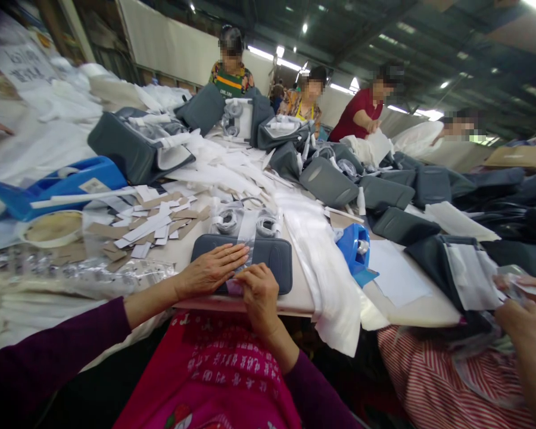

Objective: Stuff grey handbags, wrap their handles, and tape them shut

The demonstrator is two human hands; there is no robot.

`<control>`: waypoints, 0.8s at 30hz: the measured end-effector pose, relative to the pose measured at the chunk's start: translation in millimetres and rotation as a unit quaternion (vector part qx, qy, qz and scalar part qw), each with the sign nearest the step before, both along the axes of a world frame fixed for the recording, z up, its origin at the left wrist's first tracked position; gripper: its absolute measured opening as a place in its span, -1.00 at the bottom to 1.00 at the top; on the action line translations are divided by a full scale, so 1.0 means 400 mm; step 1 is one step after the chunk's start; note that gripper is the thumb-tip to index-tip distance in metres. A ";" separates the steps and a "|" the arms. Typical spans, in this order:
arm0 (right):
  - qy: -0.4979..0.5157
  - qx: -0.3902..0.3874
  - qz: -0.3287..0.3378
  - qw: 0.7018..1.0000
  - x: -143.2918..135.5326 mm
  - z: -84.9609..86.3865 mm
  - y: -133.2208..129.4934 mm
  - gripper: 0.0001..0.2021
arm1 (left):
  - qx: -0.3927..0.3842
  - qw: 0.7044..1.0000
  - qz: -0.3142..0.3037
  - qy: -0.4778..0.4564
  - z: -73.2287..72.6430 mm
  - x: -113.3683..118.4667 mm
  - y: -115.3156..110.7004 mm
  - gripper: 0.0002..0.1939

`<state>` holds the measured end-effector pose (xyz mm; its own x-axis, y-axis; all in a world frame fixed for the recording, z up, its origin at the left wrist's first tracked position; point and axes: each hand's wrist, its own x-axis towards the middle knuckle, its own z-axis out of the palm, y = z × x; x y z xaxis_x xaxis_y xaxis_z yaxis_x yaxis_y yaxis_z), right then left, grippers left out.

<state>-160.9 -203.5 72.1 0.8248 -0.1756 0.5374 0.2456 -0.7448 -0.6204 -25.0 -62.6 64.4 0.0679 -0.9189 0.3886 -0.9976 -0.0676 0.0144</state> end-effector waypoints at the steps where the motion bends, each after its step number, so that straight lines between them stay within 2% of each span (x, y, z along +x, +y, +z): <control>1: 0.009 0.005 -0.016 1.000 0.020 0.000 -0.009 -0.84 | -0.005 1.000 -0.007 0.005 -0.003 0.001 0.002 -0.49; 5: 0.045 0.008 -0.060 0.997 0.065 -0.016 -0.027 -0.85 | -0.055 0.997 -0.036 0.046 -0.016 0.002 0.017 -0.55; 12: 0.118 -0.071 -0.110 0.984 0.076 -0.016 -0.032 -0.83 | -0.120 0.984 -0.067 0.115 -0.024 0.004 0.032 -0.68; 19: 0.162 -0.152 -0.124 0.967 0.082 -0.001 -0.025 -0.86 | -0.119 0.981 -0.082 0.132 -0.018 0.004 0.028 -0.69; 24: 0.194 -0.174 -0.130 0.957 0.087 0.013 -0.025 -0.88 | -0.075 0.987 -0.073 0.119 0.002 -0.004 0.031 -0.62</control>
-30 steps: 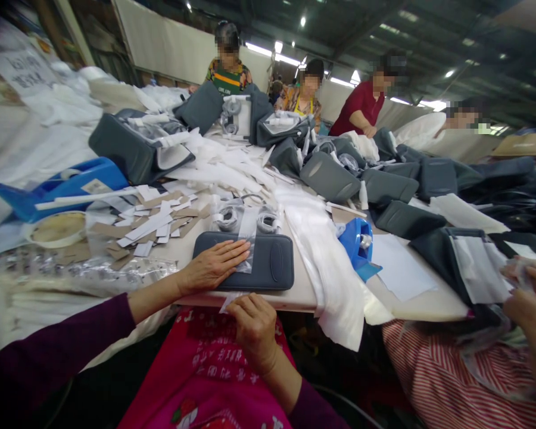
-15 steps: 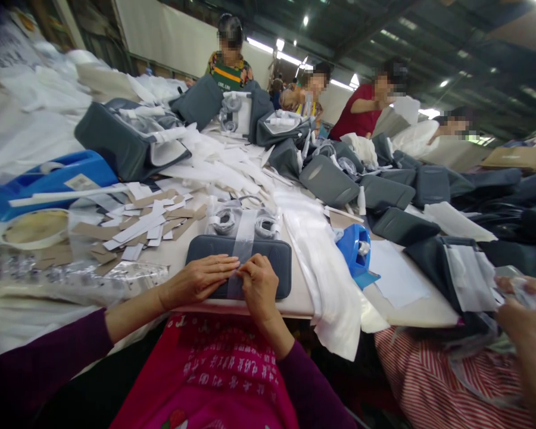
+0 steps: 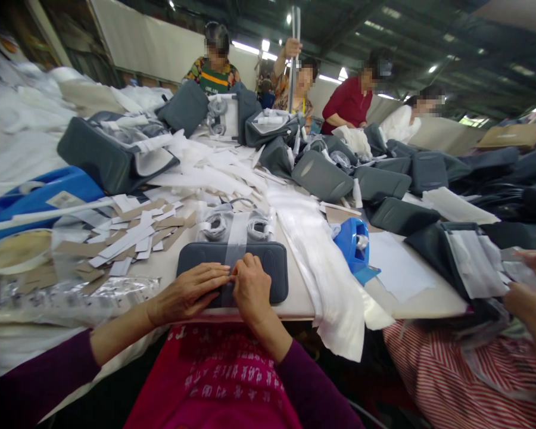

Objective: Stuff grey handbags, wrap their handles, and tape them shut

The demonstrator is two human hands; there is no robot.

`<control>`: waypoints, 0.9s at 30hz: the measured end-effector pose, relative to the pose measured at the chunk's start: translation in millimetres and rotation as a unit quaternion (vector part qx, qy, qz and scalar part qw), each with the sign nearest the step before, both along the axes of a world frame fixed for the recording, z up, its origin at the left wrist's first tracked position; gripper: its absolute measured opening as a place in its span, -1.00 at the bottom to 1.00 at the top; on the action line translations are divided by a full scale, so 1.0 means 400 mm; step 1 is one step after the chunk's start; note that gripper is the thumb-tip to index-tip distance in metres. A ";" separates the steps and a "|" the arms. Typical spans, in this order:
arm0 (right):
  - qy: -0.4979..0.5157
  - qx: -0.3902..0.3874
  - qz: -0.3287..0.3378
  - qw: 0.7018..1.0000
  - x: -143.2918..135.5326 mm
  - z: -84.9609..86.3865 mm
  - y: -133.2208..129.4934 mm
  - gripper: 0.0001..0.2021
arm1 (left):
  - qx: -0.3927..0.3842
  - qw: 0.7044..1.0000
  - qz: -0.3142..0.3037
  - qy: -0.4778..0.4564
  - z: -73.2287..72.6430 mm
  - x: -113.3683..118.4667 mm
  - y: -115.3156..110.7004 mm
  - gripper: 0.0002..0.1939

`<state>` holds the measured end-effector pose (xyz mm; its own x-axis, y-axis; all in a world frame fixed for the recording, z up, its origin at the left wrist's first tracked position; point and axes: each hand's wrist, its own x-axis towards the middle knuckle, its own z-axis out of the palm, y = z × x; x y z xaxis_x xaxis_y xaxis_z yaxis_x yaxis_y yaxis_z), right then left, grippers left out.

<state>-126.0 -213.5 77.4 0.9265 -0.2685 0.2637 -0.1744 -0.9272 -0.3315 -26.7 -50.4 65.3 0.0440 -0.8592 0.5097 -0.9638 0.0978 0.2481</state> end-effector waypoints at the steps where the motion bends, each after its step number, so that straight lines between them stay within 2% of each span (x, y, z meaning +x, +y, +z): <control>1: 0.008 -0.002 -0.001 1.000 0.002 0.005 -0.001 -0.89 | 0.009 1.000 0.003 -0.013 0.004 -0.003 0.000 -0.63; 6: 0.051 -0.014 0.010 0.999 0.011 0.036 -0.007 -0.90 | 0.025 0.996 0.014 -0.080 0.015 -0.014 0.000 -0.66; 9: 0.033 -0.020 0.036 0.999 0.032 0.055 -0.026 -0.87 | 0.018 0.997 0.000 -0.076 0.017 -0.016 -0.001 -0.65; 13: -0.078 -0.040 0.099 0.991 0.128 0.085 -0.093 -0.72 | 0.025 0.999 -0.010 -0.044 0.024 -0.014 0.000 -0.62; 15: -0.078 -0.044 0.126 0.988 0.203 0.102 -0.133 -0.66 | 0.031 0.999 -0.011 -0.037 0.029 -0.012 0.001 -0.61; 17: -0.040 -0.036 0.124 0.991 0.280 0.116 -0.163 -0.67 | 0.029 0.999 -0.009 -0.032 0.033 -0.009 0.002 -0.61; 20: 0.046 -0.034 0.074 0.996 0.372 0.130 -0.176 -0.70 | 0.029 0.999 -0.008 -0.023 0.037 -0.005 0.002 -0.63; 23: 0.131 -0.071 0.038 0.988 0.430 0.138 -0.159 -0.72 | 0.030 0.999 -0.002 -0.013 0.036 -0.002 0.002 -0.64; 27: 0.196 -0.106 0.048 0.974 0.493 0.146 -0.139 -0.72 | 0.027 1.000 -0.003 0.000 0.025 0.001 0.004 -0.64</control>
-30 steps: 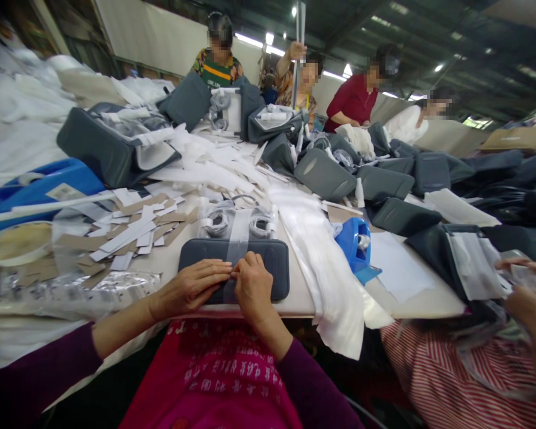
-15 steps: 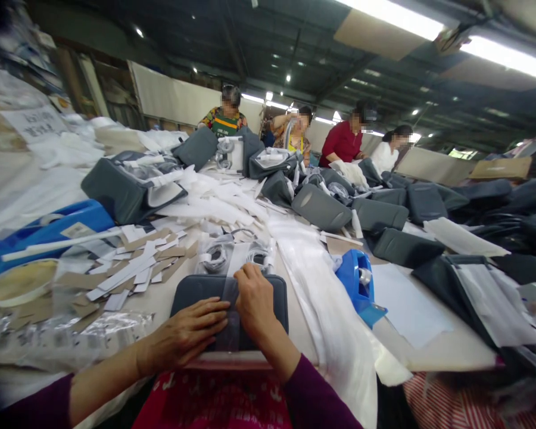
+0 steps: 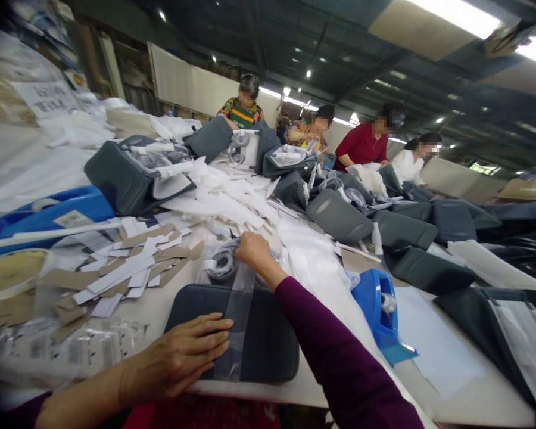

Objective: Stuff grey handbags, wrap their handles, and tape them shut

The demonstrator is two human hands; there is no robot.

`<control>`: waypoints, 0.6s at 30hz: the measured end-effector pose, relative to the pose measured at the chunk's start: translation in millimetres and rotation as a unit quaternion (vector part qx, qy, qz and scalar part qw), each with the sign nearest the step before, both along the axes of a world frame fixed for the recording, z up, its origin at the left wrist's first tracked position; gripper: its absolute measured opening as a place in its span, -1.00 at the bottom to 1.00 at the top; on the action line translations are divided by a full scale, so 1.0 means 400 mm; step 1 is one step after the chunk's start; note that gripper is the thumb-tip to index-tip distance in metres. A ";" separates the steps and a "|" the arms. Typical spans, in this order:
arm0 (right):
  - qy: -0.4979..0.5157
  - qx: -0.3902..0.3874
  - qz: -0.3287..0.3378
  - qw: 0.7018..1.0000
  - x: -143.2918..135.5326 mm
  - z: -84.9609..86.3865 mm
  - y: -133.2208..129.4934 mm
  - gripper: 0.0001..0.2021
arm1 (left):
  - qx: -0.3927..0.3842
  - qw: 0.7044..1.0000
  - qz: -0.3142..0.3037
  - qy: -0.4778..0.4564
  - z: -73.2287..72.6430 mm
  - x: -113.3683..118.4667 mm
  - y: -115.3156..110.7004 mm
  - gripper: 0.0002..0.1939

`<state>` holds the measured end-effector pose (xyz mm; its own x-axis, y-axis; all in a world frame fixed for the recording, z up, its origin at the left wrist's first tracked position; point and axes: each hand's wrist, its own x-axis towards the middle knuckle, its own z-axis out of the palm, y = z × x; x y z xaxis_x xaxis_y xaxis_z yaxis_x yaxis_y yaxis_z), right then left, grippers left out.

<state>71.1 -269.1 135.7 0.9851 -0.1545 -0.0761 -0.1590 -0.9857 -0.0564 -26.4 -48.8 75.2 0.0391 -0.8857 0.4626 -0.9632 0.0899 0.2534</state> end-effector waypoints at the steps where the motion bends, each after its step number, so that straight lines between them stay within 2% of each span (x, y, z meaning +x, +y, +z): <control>1: 0.013 -0.011 0.009 1.000 0.018 0.002 0.002 -0.71 | 0.002 1.000 -0.001 0.002 -0.004 0.001 0.001 -0.63; 6: 0.063 -0.054 0.095 0.992 0.109 0.002 -0.012 -0.60 | 0.013 1.000 0.000 0.003 -0.020 0.005 0.003 -0.62; 10: 0.090 -0.067 0.170 0.979 0.144 -0.008 -0.044 -0.61 | 0.014 1.000 -0.001 0.003 -0.022 0.007 0.003 -0.63; 14: 0.080 -0.068 0.209 0.972 0.137 -0.007 -0.081 -0.66 | 0.007 1.000 -0.001 -0.004 -0.009 0.005 0.000 -0.63; 18: 0.038 -0.041 0.190 0.980 0.091 0.019 -0.108 -0.80 | -0.012 1.000 -0.005 -0.015 0.002 0.003 -0.005 -0.65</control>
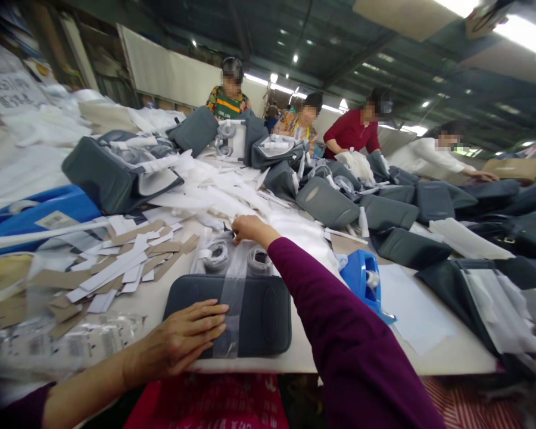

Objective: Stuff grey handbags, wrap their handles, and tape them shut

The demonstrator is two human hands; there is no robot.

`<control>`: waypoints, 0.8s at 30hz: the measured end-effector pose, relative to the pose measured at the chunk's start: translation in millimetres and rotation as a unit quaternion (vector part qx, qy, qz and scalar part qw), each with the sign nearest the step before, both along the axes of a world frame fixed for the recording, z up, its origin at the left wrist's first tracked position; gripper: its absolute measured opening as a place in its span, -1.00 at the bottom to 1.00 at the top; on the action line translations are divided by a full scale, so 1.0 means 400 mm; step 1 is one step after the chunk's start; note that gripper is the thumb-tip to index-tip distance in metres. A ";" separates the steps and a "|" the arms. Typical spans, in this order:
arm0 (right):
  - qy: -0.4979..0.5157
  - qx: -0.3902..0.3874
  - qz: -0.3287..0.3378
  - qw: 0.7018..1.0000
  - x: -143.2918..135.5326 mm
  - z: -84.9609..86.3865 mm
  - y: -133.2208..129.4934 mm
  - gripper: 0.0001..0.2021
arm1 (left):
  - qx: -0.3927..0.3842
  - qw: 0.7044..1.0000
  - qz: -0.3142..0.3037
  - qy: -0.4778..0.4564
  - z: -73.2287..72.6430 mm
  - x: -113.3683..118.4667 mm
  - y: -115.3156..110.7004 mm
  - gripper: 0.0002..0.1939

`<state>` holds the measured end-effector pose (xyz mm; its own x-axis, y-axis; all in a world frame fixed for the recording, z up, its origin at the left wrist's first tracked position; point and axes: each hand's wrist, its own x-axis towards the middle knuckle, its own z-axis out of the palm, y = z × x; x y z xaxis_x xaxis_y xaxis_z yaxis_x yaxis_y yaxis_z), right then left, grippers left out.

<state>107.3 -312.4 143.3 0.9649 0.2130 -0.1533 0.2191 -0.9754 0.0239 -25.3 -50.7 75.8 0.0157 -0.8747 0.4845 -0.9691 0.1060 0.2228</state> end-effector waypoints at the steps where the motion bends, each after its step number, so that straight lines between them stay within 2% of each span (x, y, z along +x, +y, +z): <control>1: -0.020 0.012 -0.013 1.000 -0.025 0.010 -0.003 -0.86 | -0.004 1.000 -0.003 -0.005 0.000 0.000 -0.001 -0.65; 4: -0.119 0.066 -0.056 0.989 -0.156 0.043 -0.008 -0.87 | -0.009 1.000 -0.008 -0.021 -0.006 0.001 -0.002 -0.66; 6: -0.233 0.173 -0.087 0.953 -0.292 0.058 -0.029 -0.83 | -0.015 1.000 -0.011 -0.024 -0.010 0.000 -0.001 -0.67; 8: -0.345 0.296 -0.132 0.881 -0.449 0.062 -0.081 -0.81 | -0.016 1.000 -0.010 -0.017 -0.011 -0.001 0.000 -0.66; 9: -0.391 0.327 -0.172 0.843 -0.528 0.059 -0.119 -0.80 | -0.016 1.000 -0.009 -0.013 -0.012 -0.002 0.001 -0.65; 11: -0.442 0.363 -0.303 0.762 -0.671 0.047 -0.212 -0.78 | -0.014 1.000 -0.004 -0.012 -0.015 0.000 0.003 -0.62; 13: -0.415 0.397 -0.463 0.675 -0.779 0.033 -0.309 -0.70 | -0.011 1.000 -0.003 -0.022 -0.022 0.008 0.004 -0.58; 14: -0.390 0.406 -0.511 0.650 -0.816 0.026 -0.351 -0.68 | -0.013 0.999 -0.003 -0.031 -0.026 0.013 0.003 -0.56; 15: -0.357 0.416 -0.544 0.635 -0.842 0.021 -0.387 -0.68 | -0.016 0.999 -0.005 -0.040 -0.030 0.018 0.002 -0.55; 18: -0.264 0.449 -0.572 0.633 -0.866 0.010 -0.444 -0.75 | -0.035 0.997 -0.018 -0.068 -0.030 0.028 -0.002 -0.53; 20: -0.221 0.469 -0.577 0.631 -0.857 0.010 -0.452 -0.79 | -0.049 0.994 -0.023 -0.091 -0.021 0.027 -0.004 -0.54; 24: -0.197 0.490 -0.577 0.623 -0.835 0.026 -0.449 -0.84 | -0.060 0.988 -0.015 -0.143 -0.001 0.014 -0.008 -0.55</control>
<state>-226.5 -492.0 153.6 0.4835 -0.8524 -0.1990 -0.4759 -0.0652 -0.8771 -19.5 -53.8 75.6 -0.1611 -0.8089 0.5654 -0.9867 0.1438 -0.0753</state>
